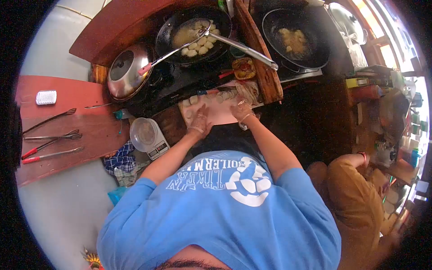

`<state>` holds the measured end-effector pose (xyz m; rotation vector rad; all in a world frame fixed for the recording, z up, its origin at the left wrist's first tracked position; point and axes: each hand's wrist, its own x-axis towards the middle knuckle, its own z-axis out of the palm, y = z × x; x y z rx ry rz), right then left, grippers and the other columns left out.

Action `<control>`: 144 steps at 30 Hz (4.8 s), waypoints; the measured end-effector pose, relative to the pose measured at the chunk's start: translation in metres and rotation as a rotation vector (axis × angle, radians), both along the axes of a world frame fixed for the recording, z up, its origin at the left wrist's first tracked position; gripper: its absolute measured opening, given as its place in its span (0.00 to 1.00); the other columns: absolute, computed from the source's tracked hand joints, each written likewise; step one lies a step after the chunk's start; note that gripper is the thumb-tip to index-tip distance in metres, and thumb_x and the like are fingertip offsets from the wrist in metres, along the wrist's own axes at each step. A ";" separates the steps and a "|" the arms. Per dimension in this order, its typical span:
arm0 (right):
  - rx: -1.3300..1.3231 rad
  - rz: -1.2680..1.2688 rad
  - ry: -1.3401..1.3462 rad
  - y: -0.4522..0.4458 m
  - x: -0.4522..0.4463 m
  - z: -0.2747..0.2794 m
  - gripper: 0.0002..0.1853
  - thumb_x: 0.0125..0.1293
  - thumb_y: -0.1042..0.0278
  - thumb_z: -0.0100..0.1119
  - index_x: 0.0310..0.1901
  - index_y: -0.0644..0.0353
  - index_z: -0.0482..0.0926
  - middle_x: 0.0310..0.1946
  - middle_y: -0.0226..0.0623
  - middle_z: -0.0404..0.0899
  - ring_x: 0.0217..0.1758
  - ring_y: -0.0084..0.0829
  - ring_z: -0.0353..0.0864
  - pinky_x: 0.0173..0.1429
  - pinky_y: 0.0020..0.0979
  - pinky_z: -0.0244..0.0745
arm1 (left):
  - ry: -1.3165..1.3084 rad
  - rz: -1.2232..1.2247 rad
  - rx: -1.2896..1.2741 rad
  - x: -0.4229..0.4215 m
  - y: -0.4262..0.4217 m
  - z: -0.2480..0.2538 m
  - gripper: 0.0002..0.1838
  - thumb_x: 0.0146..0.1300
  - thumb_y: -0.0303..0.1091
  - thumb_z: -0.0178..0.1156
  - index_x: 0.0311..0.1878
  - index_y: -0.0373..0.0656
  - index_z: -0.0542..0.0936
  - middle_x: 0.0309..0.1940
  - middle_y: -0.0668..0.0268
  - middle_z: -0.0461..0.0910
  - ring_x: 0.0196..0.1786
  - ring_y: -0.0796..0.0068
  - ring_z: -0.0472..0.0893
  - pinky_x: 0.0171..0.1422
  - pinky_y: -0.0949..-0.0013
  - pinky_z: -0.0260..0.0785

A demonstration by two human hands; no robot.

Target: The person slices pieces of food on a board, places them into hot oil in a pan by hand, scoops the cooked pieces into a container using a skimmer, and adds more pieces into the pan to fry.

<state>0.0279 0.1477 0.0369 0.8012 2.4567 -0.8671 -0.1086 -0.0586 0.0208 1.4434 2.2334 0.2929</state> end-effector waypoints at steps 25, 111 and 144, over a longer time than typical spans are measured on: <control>0.007 -0.188 0.172 0.000 -0.014 -0.046 0.20 0.67 0.55 0.46 0.52 0.53 0.82 0.51 0.51 0.81 0.55 0.53 0.79 0.60 0.45 0.73 | 0.181 0.116 0.390 0.013 0.104 -0.043 0.26 0.49 0.37 0.67 0.52 0.40 0.76 0.56 0.47 0.72 0.60 0.44 0.70 0.64 0.49 0.63; -0.300 -0.008 0.883 0.435 0.047 0.118 0.15 0.63 0.63 0.68 0.43 0.66 0.80 0.37 0.38 0.82 0.43 0.33 0.83 0.48 0.36 0.86 | 0.065 -0.571 0.297 0.031 0.531 0.227 0.15 0.53 0.24 0.62 0.46 0.47 0.83 0.41 0.56 0.84 0.48 0.54 0.82 0.53 0.60 0.74; 0.074 0.195 0.675 0.456 0.067 0.148 0.13 0.58 0.58 0.69 0.42 0.50 0.81 0.31 0.34 0.82 0.37 0.36 0.83 0.39 0.36 0.77 | -0.432 -0.245 0.033 0.026 0.536 0.222 0.13 0.58 0.38 0.72 0.40 0.39 0.85 0.28 0.65 0.85 0.24 0.75 0.82 0.32 0.69 0.79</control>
